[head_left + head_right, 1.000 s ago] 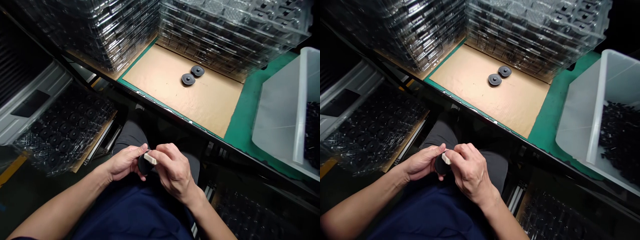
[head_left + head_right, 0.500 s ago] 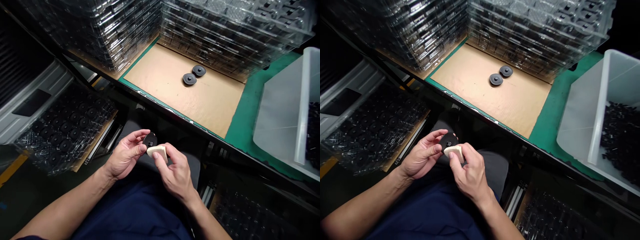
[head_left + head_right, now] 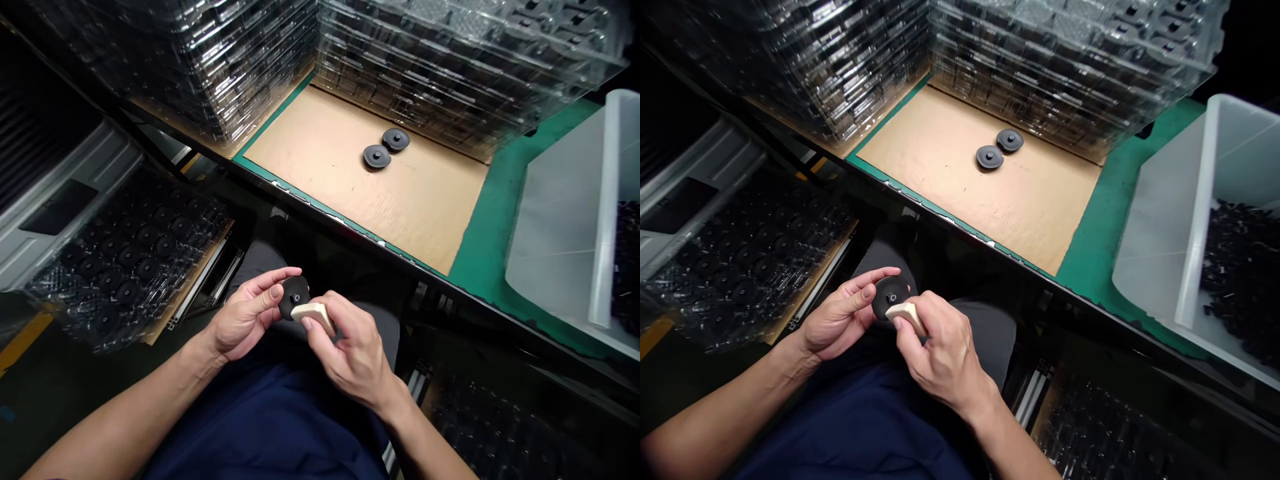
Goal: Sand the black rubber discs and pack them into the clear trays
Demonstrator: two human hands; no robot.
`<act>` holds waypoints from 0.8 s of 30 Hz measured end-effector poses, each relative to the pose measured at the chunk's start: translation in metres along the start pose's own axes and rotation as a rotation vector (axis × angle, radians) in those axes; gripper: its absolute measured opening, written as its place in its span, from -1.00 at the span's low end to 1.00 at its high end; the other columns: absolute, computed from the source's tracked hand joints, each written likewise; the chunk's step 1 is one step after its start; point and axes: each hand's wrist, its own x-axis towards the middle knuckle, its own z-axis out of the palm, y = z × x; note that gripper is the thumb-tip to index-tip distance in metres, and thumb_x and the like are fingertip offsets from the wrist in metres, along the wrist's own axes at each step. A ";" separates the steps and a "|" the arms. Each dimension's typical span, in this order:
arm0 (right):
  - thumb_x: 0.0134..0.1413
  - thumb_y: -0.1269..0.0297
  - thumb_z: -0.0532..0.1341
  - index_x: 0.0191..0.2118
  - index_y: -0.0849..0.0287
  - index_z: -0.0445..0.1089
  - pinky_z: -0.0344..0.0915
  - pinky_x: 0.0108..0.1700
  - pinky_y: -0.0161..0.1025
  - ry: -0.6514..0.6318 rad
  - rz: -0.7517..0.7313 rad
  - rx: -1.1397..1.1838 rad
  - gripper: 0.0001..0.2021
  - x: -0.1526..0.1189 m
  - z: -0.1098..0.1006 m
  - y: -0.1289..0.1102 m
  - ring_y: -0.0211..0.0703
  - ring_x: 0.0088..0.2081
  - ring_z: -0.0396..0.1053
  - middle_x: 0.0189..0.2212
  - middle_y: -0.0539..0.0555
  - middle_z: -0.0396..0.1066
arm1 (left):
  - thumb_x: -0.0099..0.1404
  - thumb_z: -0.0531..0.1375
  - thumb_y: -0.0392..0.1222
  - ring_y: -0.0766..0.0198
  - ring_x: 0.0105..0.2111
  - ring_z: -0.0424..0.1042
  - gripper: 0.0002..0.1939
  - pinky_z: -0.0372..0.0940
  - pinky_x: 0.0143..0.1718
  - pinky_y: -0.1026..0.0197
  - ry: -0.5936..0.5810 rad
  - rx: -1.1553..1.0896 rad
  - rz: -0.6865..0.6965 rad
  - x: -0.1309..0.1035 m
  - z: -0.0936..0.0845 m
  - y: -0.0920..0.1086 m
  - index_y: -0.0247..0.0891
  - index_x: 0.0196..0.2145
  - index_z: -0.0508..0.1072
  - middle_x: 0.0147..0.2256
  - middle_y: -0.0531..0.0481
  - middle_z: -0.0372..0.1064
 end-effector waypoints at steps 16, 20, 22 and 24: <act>0.40 0.42 0.14 -0.03 0.24 0.49 0.22 -0.23 -0.13 -0.081 -0.294 -0.190 -0.81 -0.001 -0.008 -0.002 -0.12 -0.28 0.28 -0.23 0.16 0.46 | 0.18 0.44 0.22 0.25 -0.52 0.46 -0.46 0.50 -0.54 0.21 -0.124 0.010 -0.368 0.001 -0.010 -0.019 -0.44 -0.33 0.65 -0.48 -0.10 0.49; 0.41 0.42 0.13 0.02 0.14 0.50 0.23 -0.20 -0.13 -0.118 -0.384 -0.191 -0.77 0.000 -0.010 0.000 -0.11 -0.24 0.31 -0.16 0.12 0.50 | 0.20 0.44 0.19 0.18 -0.46 0.52 -0.47 0.54 -0.50 0.14 -0.159 -0.052 -0.423 0.002 -0.008 -0.022 -0.44 -0.23 0.67 -0.42 -0.15 0.54; 0.38 0.40 0.16 0.00 0.15 0.51 0.23 -0.17 -0.13 -0.027 -0.305 -0.207 -0.80 0.000 -0.008 0.002 -0.10 -0.22 0.33 -0.18 0.11 0.51 | 0.22 0.46 0.10 0.19 -0.36 0.56 -0.53 0.58 -0.34 0.12 -0.127 -0.103 -0.339 0.003 -0.007 -0.020 -0.37 -0.11 0.68 -0.30 -0.16 0.59; 0.36 0.35 0.19 -0.15 0.19 0.51 0.21 -0.25 -0.17 0.078 -0.090 -0.183 -0.87 -0.002 -0.004 0.004 -0.16 -0.32 0.31 -0.33 0.07 0.46 | 0.20 0.50 -0.05 0.23 -0.24 0.57 -0.54 0.55 -0.15 0.17 -0.057 -0.140 -0.193 0.005 -0.005 -0.017 -0.25 0.03 0.65 -0.16 -0.13 0.61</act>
